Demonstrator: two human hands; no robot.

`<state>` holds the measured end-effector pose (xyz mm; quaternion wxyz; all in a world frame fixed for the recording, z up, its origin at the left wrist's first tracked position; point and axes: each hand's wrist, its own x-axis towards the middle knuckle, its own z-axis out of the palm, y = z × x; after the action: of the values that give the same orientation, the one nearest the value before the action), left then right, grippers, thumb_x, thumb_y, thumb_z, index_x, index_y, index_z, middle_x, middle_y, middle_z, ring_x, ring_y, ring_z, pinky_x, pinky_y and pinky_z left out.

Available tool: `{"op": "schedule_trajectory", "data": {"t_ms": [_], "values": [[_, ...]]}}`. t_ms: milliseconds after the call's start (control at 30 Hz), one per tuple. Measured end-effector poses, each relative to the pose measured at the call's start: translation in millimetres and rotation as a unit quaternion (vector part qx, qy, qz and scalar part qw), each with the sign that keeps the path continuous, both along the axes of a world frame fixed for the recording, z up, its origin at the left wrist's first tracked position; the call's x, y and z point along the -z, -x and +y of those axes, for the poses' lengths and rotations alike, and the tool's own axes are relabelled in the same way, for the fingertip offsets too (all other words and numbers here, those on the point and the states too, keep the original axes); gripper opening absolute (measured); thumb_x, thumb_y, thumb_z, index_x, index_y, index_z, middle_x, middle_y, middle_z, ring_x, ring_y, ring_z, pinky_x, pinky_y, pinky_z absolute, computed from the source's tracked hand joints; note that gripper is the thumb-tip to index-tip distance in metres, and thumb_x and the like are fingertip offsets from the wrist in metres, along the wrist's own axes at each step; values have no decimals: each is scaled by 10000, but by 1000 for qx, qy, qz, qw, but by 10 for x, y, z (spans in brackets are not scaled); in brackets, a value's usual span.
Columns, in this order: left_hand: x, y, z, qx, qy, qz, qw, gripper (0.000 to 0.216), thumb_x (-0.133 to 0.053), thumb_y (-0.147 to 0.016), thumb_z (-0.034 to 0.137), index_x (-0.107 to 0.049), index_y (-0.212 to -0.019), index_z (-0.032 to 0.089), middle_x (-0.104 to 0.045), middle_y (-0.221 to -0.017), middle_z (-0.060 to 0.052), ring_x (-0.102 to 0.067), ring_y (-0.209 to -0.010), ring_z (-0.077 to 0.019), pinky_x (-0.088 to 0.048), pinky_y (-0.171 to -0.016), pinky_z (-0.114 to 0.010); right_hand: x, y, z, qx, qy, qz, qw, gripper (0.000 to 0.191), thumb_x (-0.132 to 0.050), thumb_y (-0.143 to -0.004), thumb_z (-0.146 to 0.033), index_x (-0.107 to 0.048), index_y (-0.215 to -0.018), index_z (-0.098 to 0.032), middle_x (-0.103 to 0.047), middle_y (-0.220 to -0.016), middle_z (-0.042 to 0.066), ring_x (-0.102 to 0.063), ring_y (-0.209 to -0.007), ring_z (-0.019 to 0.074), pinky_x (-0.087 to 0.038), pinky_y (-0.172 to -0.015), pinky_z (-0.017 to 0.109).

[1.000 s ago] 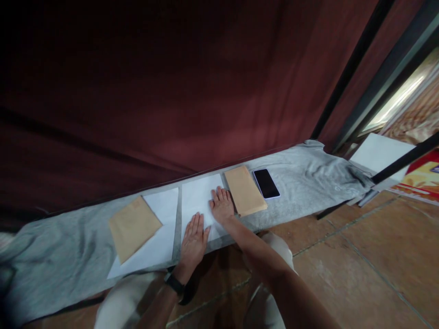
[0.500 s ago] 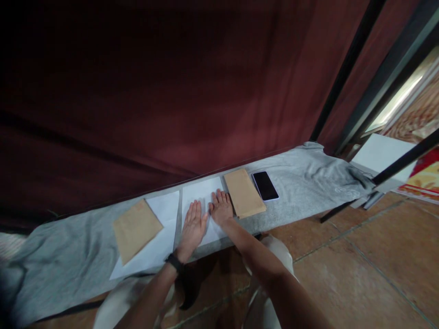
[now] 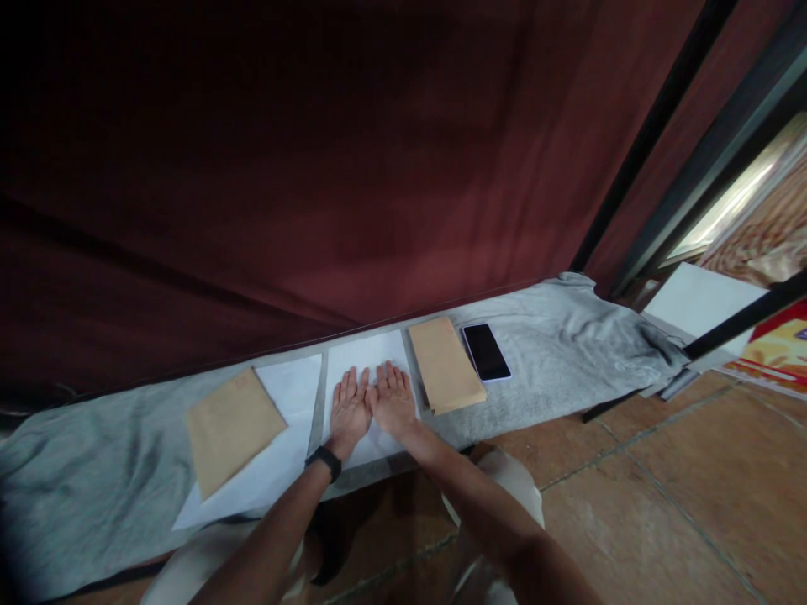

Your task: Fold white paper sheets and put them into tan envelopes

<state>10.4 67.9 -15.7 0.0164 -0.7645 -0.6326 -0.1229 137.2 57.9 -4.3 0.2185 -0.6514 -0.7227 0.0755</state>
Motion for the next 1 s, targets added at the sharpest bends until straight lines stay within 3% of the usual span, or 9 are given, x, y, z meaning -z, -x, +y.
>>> {"op": "schedule_trajectory", "data": {"t_ms": [133,300,533,667,733,833,1000], "values": [[-17,19,-6,16,1,0,1000,568,-349,-1004,263,-376,-1566,183,-257,-1664,-142,-206,-1551,-296,-247,-1234,-536,76,79,-139,-38,-26,2,999,502,-318,-1076,-337,-511,-1479,-109,-432,-1574,136,-413,-1463,253,-303,-1221,438],[-46,-24,-8,0,-2,-5,1000,544,-311,-1024,285,-419,-1546,174,-314,-1643,-141,-251,-1540,-284,-250,-1238,-519,136,-103,-182,-39,-54,-29,997,491,-398,-1059,-337,-504,-1484,-115,-434,-1572,147,-416,-1461,265,-301,-1219,445],[-78,-3,-123,-80,9,-29,996,638,-260,-1032,368,-366,-1533,-13,-330,-1611,-235,-277,-1527,-307,-226,-1254,-484,148,-168,-203,-4,-56,-47,997,571,-442,-1039,-378,-438,-1516,-64,-383,-1589,195,-365,-1487,304,-303,-1206,472],[-137,9,-156,-117,33,-54,991,662,-269,-1027,385,-344,-1532,-36,-292,-1618,-266,-209,-1544,-331,-167,-1265,-522,131,-159,-211,-2,-47,-53,997,569,-435,-1037,-375,-450,-1509,-56,-386,-1586,197,-376,-1480,312,-298,-1208,471],[-204,-80,-76,-90,41,-61,993,659,-260,-1032,410,-347,-1541,0,-274,-1631,-248,-177,-1553,-313,-152,-1271,-506,131,-167,-208,-4,-44,-54,998,571,-433,-1033,-367,-446,-1512,-58,-378,-1590,196,-378,-1478,314,-289,-1213,475],[-304,-354,161,13,63,-84,994,625,-215,-1047,402,-332,-1562,68,-269,-1653,-184,-167,-1560,-256,-204,-1269,-449,150,-185,-190,-19,-39,-56,997,590,-465,-1002,-314,-425,-1522,-40,-381,-1584,209,-391,-1470,325,-286,-1216,483],[-274,-784,569,128,93,-59,986,640,-220,-1052,429,-411,-1508,23,-353,-1618,-191,-266,-1534,-266,-246,-1259,-435,203,-193,-144,-42,-16,-54,998,602,-515,-960,-296,-470,-1491,-18,-444,-1537,236,-428,-1441,355,-290,-1213,507]]}}
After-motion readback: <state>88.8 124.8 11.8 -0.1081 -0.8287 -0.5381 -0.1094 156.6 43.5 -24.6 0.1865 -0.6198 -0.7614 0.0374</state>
